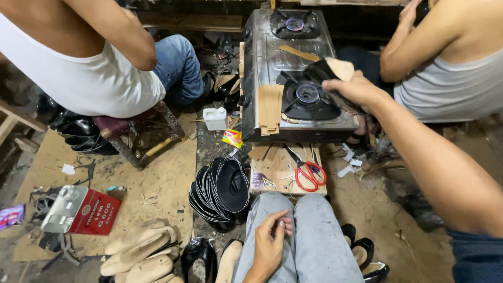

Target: The person sits on a low stool in a shoe workshop and works shoe uppers over lasts, holding each black shoe on their lap. They use pincers to grip the shoe edge, tap and press the upper with a hammer, and briefly warm shoes over a small gas burner before hammering, setting finished shoes on the floor beside them.

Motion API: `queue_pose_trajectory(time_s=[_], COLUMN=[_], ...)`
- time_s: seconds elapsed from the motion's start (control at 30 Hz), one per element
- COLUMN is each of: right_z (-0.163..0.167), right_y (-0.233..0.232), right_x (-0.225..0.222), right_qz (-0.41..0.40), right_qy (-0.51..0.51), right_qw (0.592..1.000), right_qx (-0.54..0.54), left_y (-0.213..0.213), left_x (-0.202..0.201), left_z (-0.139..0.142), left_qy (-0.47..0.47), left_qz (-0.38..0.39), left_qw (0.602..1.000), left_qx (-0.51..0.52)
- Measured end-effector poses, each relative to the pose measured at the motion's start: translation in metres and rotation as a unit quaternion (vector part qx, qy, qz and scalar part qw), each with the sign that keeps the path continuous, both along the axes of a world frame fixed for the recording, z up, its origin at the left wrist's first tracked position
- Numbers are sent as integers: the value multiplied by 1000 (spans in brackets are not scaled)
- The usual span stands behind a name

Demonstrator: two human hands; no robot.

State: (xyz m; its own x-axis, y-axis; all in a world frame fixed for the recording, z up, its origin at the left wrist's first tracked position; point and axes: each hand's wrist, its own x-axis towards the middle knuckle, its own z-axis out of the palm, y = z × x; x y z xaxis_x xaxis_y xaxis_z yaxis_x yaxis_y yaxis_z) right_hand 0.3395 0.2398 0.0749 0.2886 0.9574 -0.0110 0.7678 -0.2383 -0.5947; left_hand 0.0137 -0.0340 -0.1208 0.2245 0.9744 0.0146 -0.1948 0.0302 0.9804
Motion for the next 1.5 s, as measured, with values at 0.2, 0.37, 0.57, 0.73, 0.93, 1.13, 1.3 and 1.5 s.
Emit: queue_pose_trajectory(time_s=[0.2,0.37,0.57,0.73,0.93,1.13,1.3,1.5], right_z=[20,17,-3,-5,2,19,23,-8], right_y=[-15,-24,2,15,12,-10,-33,-33], right_x=[-32,-46,-33,-26,-19,-23,-38,-45], right_qz=[128,157,67,-83,-90,79,163,105], right_qy=[-467,-708,-362,248,397,-317,-570,-660], right_qw=[874,678,927,956,891,945,805,735], right_qx=[43,119,69,-131,-200,-5,40,120], left_y=[0,-1,-2,-1,-1,-2,-3,-2], left_x=[2,2,-1,-2,-2,0,0,-2], left_z=[-3,1,8,13,17,16,16,19], left_qy=[-7,-17,-19,-9,-11,-6,0,-7], left_qz=[-1,-8,-9,-16,-20,-18,-15,-14], left_qw=[1000,1000,999,999,999,999,999,998], left_qx=[-10,14,28,48,41,43,52,58])
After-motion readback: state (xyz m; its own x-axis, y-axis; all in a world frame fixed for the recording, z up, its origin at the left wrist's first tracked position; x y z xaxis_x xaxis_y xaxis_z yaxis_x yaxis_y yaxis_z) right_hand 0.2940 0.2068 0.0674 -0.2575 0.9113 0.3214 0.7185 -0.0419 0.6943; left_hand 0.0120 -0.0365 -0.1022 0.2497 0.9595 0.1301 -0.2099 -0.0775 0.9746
